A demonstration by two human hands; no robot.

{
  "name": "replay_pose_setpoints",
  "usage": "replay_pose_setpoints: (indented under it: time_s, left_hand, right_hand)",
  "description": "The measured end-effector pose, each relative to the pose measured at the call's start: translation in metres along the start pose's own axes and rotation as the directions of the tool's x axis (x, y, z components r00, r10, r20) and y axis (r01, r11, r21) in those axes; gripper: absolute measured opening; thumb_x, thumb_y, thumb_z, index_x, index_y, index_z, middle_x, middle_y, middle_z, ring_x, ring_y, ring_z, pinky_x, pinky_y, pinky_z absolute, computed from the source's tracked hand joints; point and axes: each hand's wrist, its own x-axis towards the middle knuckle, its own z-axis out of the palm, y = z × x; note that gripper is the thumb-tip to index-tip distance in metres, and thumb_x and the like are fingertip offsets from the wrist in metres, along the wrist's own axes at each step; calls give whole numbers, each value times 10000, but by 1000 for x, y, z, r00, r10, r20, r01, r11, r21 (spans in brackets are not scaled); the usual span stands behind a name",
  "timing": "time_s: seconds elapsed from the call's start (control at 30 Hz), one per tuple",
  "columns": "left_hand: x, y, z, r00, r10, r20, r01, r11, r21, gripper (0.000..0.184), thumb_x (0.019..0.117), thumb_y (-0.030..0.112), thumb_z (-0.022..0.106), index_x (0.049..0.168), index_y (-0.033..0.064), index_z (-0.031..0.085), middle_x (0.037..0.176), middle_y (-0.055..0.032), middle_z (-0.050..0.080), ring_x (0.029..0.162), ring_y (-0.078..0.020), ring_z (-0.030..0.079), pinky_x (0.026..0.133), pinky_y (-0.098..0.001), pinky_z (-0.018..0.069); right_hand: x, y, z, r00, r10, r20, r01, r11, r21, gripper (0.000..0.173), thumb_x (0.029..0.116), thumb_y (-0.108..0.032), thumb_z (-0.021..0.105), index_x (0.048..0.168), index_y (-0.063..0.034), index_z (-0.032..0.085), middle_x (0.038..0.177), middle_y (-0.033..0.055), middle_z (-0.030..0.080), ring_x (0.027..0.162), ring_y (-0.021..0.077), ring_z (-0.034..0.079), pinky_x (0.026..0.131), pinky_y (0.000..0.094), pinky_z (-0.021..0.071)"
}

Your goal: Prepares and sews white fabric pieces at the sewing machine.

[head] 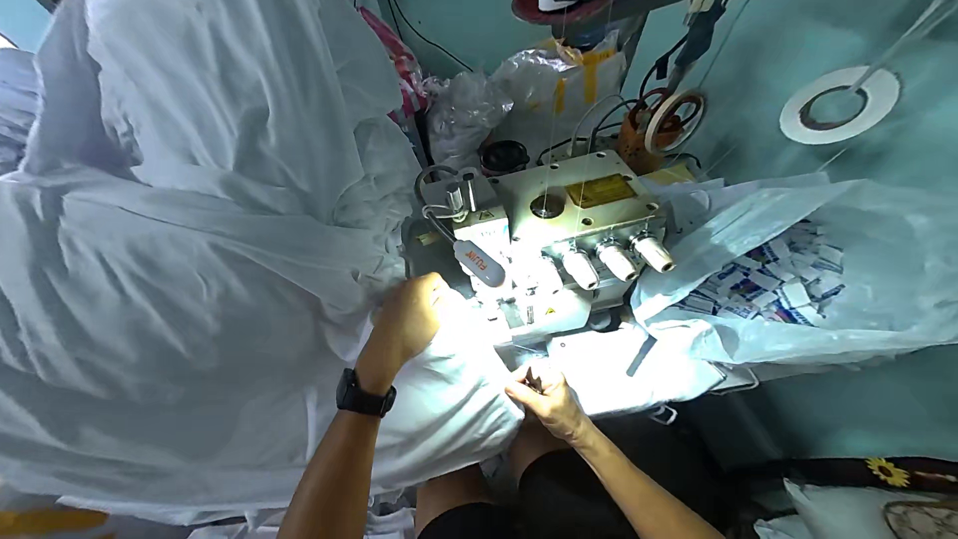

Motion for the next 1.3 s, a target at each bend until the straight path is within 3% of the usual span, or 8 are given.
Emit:
replay_pose_setpoints:
  time_s: [0.1, 0.23, 0.3, 0.6, 0.73, 0.93, 1.13, 1.3]
  left_hand:
    - [-10, 14, 6, 993, 10, -116, -1, 997, 79, 61, 947, 62, 662, 931, 3, 667, 742, -142, 641, 705, -298, 653, 658, -507, 524]
    - [-5, -4, 27, 947, 182, -265, -151, 979, 135, 35, 909, -5, 667, 893, -19, 694, 827, -171, 673, 778, -330, 679, 758, -545, 518]
    - [-3, -8, 28, 950, 161, -268, -144, 986, 83, 53, 903, -13, 669, 921, -9, 719, 883, -162, 692, 794, -305, 683, 735, -504, 540]
    - [-11, 11, 15, 988, -15, -155, 22, 999, 43, 30, 912, 53, 701, 905, 24, 703, 779, -151, 660, 750, -322, 647, 705, -557, 483]
    - [-8, 7, 16, 984, -3, -179, 8, 1000, 30, 43, 891, 40, 711, 934, 44, 707, 818, -154, 676, 772, -329, 657, 688, -553, 494]
    - [1, 3, 21, 969, 112, -220, -106, 994, 40, 75, 939, 73, 693, 933, -1, 675, 877, -178, 670, 790, -325, 661, 710, -520, 520]
    - [20, 10, 25, 968, 79, -239, -79, 997, 11, 140, 904, 36, 706, 967, -68, 635, 887, -240, 643, 792, -375, 648, 697, -522, 509]
    - [20, 8, 27, 938, 121, -324, -127, 992, 1, 149, 882, 62, 717, 944, -41, 627, 820, -189, 627, 721, -307, 628, 636, -461, 488]
  right_hand:
    - [0, -2, 1, 1000, -3, 22, 2, 1000, 19, 101, 900, -43, 650, 862, -79, 736, 773, -128, 699, 709, -93, 616, 676, 112, 517]
    - [0, -1, 3, 1000, 3, -26, -2, 998, 56, 133, 885, -39, 657, 790, -119, 704, 766, -122, 670, 694, -74, 592, 642, 121, 493]
    - [1, 1, 2, 1000, -11, -21, 12, 998, 56, 126, 892, -34, 648, 792, -105, 679, 833, -89, 659, 734, -49, 586, 659, 126, 491]
    - [-11, -15, -5, 995, -92, 44, 94, 993, -66, 173, 913, -108, 670, 744, -68, 677, 723, -87, 642, 711, -93, 567, 655, 85, 465]
    - [-7, -19, -1, 999, -45, 4, 45, 998, -49, 176, 893, -80, 686, 718, -78, 666, 692, -100, 614, 667, -97, 534, 614, 81, 430]
    - [-7, -35, 12, 984, -163, -77, 142, 965, -222, 197, 900, -88, 680, 714, -44, 633, 667, -63, 575, 649, -95, 504, 604, 60, 406]
    - [8, -45, 22, 972, -167, -166, 137, 975, -177, 192, 863, -26, 680, 691, -60, 602, 637, -90, 535, 598, -103, 467, 557, 52, 382]
    - [7, -48, 23, 978, -147, -149, 121, 979, -166, 210, 871, -39, 687, 687, -64, 589, 639, -86, 521, 602, -99, 457, 557, 55, 375]
